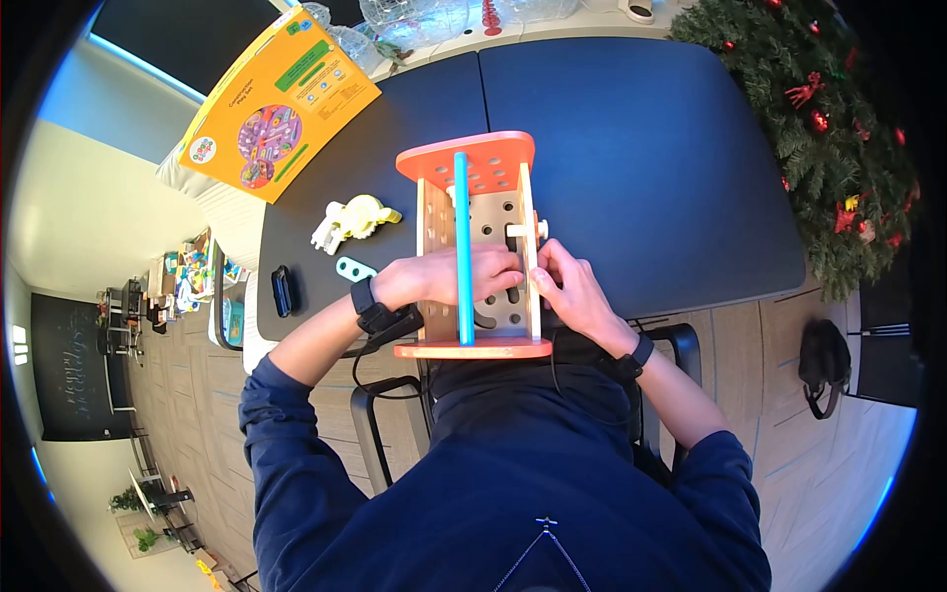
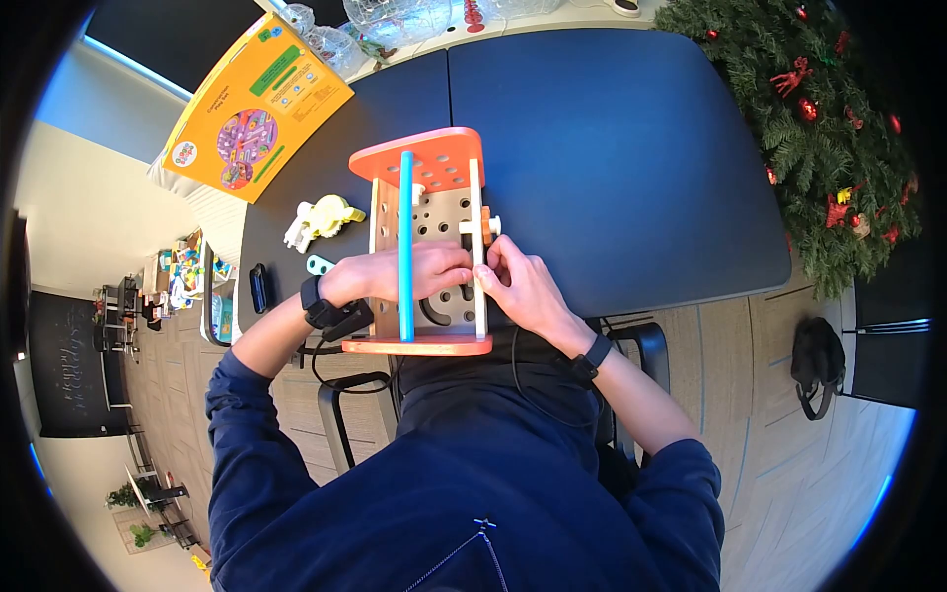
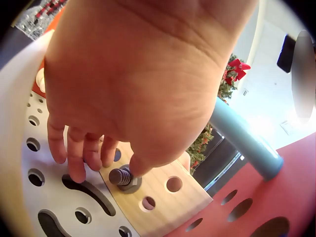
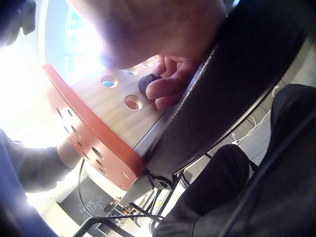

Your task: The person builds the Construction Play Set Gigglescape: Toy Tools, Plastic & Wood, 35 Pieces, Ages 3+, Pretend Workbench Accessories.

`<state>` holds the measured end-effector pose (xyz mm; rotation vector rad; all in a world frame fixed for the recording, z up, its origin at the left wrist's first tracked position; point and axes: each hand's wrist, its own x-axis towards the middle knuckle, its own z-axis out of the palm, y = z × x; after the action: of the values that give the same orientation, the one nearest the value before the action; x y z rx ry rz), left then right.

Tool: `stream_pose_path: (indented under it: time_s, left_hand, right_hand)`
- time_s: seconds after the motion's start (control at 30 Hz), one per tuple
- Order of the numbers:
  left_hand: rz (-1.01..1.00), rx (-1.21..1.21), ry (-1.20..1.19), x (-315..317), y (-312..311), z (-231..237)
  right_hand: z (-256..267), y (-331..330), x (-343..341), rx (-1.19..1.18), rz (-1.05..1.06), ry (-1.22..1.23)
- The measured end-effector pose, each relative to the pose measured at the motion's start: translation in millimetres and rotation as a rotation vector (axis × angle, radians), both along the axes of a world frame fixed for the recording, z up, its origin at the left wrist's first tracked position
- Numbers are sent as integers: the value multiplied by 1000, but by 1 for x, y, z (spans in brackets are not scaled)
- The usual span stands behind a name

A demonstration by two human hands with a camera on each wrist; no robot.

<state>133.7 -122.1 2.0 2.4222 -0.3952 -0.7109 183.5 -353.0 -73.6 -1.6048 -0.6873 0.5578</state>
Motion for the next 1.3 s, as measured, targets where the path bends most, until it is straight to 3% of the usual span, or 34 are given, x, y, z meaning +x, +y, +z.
stream_pose_path:
  time_s: [0.1,0.2,0.4,0.63,0.8,0.97,1.3]
  left_hand:
    - [31,9,135,1,-9,24]
    - [67,22,117,-1,-12,30]
    - [2,-15,-35,-2,-1,1]
    - [29,101,84,1,-15,31]
    - [82,41,145,1,-13,32]
    - [-1,-9,52,1,-5,13]
    - [46,61,151,4,-10,25]
  right_hand:
    - [1,0,0,1,2,2]
    - [1,0,0,6,4,1]
    - [3,-1,0,-6,3,-9]
    - [0,0,0,4,4,3]
    - [2,-1,0,-14,-2,5]
    - [19,0,0,-63,-57,63]
    - [7,3,-5,-225,-85,-421]
